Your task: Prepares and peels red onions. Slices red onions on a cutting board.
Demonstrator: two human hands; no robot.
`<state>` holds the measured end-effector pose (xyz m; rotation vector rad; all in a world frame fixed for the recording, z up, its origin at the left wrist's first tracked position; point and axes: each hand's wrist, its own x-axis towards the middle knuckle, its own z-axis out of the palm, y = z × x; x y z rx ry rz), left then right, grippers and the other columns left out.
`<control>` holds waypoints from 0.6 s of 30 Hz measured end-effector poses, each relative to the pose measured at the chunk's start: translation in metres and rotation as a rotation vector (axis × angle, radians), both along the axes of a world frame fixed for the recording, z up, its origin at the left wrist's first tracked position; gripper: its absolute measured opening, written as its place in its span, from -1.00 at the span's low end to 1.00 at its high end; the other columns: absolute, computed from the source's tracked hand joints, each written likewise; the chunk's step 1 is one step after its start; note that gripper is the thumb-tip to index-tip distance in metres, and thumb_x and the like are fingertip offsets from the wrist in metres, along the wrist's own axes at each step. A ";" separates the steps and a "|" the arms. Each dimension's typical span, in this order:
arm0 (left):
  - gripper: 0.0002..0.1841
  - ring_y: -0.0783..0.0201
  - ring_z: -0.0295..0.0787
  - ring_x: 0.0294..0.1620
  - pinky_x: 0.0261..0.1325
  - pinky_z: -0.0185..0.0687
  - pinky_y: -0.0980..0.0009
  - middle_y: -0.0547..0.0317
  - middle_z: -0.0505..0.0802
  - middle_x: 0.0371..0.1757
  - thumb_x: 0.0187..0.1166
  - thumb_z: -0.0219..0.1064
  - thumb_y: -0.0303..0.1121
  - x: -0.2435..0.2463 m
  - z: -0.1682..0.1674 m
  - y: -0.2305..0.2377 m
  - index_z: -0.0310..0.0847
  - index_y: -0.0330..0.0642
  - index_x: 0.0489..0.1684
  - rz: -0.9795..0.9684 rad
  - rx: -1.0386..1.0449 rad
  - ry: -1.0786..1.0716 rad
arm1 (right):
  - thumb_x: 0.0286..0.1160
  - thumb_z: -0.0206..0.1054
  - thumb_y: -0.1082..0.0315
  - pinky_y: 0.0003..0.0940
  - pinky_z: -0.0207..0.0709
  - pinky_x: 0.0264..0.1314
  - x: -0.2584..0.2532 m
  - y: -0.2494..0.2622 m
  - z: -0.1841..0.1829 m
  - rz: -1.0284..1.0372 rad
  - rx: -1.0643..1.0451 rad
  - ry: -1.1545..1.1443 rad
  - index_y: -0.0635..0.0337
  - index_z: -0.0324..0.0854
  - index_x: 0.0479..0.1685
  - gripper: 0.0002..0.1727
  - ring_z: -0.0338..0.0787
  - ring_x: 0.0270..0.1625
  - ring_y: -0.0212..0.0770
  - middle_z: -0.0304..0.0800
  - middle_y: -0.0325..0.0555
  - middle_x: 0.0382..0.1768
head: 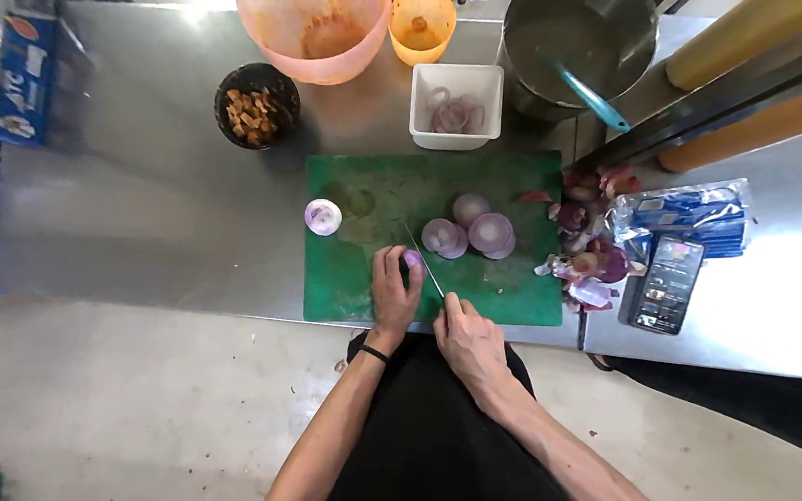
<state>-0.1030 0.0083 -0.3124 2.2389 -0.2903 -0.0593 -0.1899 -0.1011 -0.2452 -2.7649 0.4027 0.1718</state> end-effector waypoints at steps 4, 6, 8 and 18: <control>-0.52 -0.01 0.62 0.38 0.35 0.63 0.14 -0.23 0.57 0.43 0.78 0.08 -0.14 -0.002 0.001 0.000 0.43 -0.33 0.46 -0.007 0.006 -0.001 | 0.52 0.27 0.30 -0.13 0.53 -0.68 -0.001 0.002 -0.002 0.018 -0.031 -0.048 0.18 0.70 -0.21 -0.84 0.74 -0.60 0.00 0.69 -0.01 -0.48; -0.56 0.00 0.63 0.35 0.33 0.64 0.17 -0.24 0.57 0.41 0.76 0.10 -0.18 -0.002 -0.002 0.000 0.44 -0.33 0.43 -0.008 0.000 -0.032 | 0.50 0.27 0.30 -0.16 0.51 -0.70 -0.002 0.003 -0.004 0.015 -0.043 -0.076 0.18 0.70 -0.24 -0.84 0.72 -0.62 -0.02 0.68 -0.03 -0.50; -0.58 0.04 0.65 0.32 0.30 0.66 0.20 -0.23 0.57 0.39 0.75 0.13 -0.20 -0.003 -0.005 -0.001 0.45 -0.32 0.40 -0.014 -0.005 -0.068 | 0.50 0.28 0.30 -0.16 0.52 -0.70 -0.005 0.004 -0.004 0.011 -0.049 -0.068 0.16 0.70 -0.25 -0.85 0.72 -0.62 -0.03 0.66 -0.04 -0.51; -0.74 0.12 0.68 0.15 0.05 0.73 0.34 -0.20 0.52 0.31 0.75 0.06 -0.30 0.000 -0.010 -0.006 0.47 -0.30 0.14 -0.006 0.044 -0.178 | 0.60 0.28 0.24 -0.16 0.57 -0.67 -0.006 0.007 -0.008 -0.007 -0.050 -0.029 0.14 0.69 -0.24 -0.82 0.76 -0.59 -0.02 0.68 -0.05 -0.52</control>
